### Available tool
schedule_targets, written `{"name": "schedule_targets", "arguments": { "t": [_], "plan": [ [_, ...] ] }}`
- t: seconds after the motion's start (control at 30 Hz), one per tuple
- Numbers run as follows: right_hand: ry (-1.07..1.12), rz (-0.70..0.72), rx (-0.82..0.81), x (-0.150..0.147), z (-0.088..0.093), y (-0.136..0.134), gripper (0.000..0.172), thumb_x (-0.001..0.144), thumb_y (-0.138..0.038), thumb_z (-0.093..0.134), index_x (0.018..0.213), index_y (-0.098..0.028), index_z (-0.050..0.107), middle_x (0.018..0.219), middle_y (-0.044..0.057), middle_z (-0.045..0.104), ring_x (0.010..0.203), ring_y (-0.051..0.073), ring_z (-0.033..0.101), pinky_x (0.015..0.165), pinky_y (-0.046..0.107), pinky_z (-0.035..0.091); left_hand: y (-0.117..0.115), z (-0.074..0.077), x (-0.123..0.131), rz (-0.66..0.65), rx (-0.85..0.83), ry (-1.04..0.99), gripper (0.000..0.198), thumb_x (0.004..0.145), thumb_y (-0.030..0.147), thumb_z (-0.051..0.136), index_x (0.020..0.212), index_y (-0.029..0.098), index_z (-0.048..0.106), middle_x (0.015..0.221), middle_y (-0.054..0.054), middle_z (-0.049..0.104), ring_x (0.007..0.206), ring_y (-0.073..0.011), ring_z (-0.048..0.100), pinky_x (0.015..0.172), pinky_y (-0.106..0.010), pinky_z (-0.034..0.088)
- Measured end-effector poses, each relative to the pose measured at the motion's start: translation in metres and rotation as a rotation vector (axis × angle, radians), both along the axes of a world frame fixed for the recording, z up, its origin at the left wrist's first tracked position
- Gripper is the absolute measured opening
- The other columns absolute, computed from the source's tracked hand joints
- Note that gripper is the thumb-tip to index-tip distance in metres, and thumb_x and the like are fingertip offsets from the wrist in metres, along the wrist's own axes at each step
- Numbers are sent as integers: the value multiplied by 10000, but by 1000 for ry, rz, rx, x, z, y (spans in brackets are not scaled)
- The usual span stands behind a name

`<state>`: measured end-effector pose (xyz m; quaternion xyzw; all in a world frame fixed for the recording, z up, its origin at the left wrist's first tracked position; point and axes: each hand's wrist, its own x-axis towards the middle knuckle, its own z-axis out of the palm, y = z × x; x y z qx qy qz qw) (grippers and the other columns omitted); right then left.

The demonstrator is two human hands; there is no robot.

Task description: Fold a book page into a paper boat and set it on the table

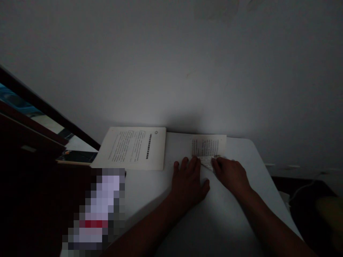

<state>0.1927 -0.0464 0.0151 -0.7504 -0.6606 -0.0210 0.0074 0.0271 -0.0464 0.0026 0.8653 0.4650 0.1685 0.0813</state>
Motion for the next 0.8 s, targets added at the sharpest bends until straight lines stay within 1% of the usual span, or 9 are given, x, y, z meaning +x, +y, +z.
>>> {"name": "schedule_targets", "arguments": {
  "t": [0.23,0.37,0.57,0.8],
  "plan": [
    [2,-3,-11,0,0,0,413,932,-367,313,753,-198,645,760,76,719,711,236,669,661,326,382,-1,-1,-1,8,-31,29,614,828,472,440,1346,152,365,1422,-90,386,1228,-329,354,991,-540,272],
    [8,-3,-13,0,0,0,424,934,-370,306,748,-195,645,753,79,718,714,233,668,676,328,382,-1,-1,-2,29,-34,35,633,827,493,432,1351,145,359,1413,-101,395,1227,-330,355,997,-541,262],
    [10,-6,-7,1,0,0,423,932,-379,311,745,-195,643,752,80,718,702,232,664,672,331,376,0,-2,-3,12,-12,33,631,830,497,434,1345,139,361,1403,-101,410,1212,-326,369,988,-543,264],
    [3,-3,-2,0,-1,-1,427,931,-376,311,732,-199,643,753,75,717,697,236,657,651,331,367,2,-3,-6,2,7,32,628,823,526,451,1337,173,375,1388,-92,435,1197,-327,390,984,-551,251]
  ]
}}
